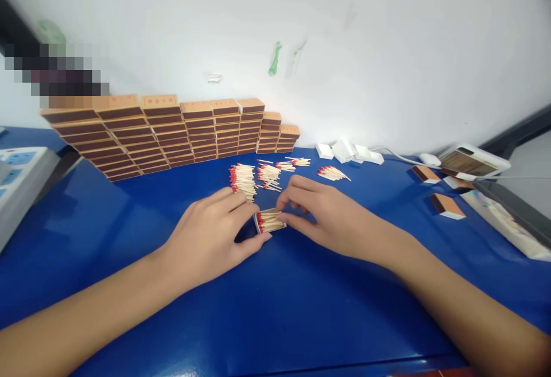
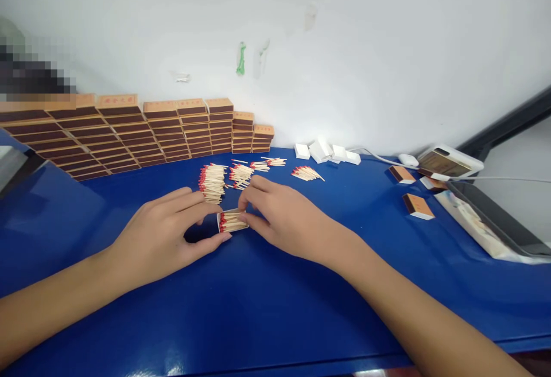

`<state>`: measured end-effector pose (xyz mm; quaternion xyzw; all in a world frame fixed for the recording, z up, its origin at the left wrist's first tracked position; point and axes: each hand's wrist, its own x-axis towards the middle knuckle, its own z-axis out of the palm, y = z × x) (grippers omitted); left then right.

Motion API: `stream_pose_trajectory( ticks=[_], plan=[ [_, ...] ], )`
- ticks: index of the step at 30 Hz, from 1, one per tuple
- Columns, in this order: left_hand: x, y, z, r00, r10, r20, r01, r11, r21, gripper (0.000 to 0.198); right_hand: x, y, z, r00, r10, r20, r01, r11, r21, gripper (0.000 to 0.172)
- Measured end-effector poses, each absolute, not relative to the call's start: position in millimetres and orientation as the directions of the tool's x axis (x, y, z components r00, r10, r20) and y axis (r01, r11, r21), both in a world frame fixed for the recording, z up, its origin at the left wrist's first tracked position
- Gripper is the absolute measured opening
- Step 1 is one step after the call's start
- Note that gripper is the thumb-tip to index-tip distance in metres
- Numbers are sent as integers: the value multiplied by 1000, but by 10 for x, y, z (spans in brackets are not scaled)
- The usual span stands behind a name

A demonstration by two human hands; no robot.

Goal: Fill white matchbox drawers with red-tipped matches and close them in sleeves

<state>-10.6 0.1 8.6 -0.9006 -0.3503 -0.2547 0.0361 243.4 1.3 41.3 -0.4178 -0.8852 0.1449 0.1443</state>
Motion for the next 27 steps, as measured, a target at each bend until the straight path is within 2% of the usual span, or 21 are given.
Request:
stream_pose_trajectory(
  ticks=[6, 17, 22, 27],
  plan=[
    [-103, -6, 89, 633, 619, 464, 654, -749, 107, 23, 2514, 30, 456, -619, 785, 20, 720, 577, -386, 10],
    [-107, 0, 95, 637, 616, 464, 647, -754, 112, 23, 2449, 20, 398, -628, 774, 78, 684, 598, -418, 11],
    [-100, -9, 104, 643, 617, 453, 641, -758, 122, 22, 2436, 179, 308, -496, 839, 224, 687, 537, -489, 9],
    [-101, -10, 101, 648, 610, 456, 634, -764, 120, 22, 2361, 398, 86, -432, 847, 309, 692, 531, -489, 5]
  ],
)
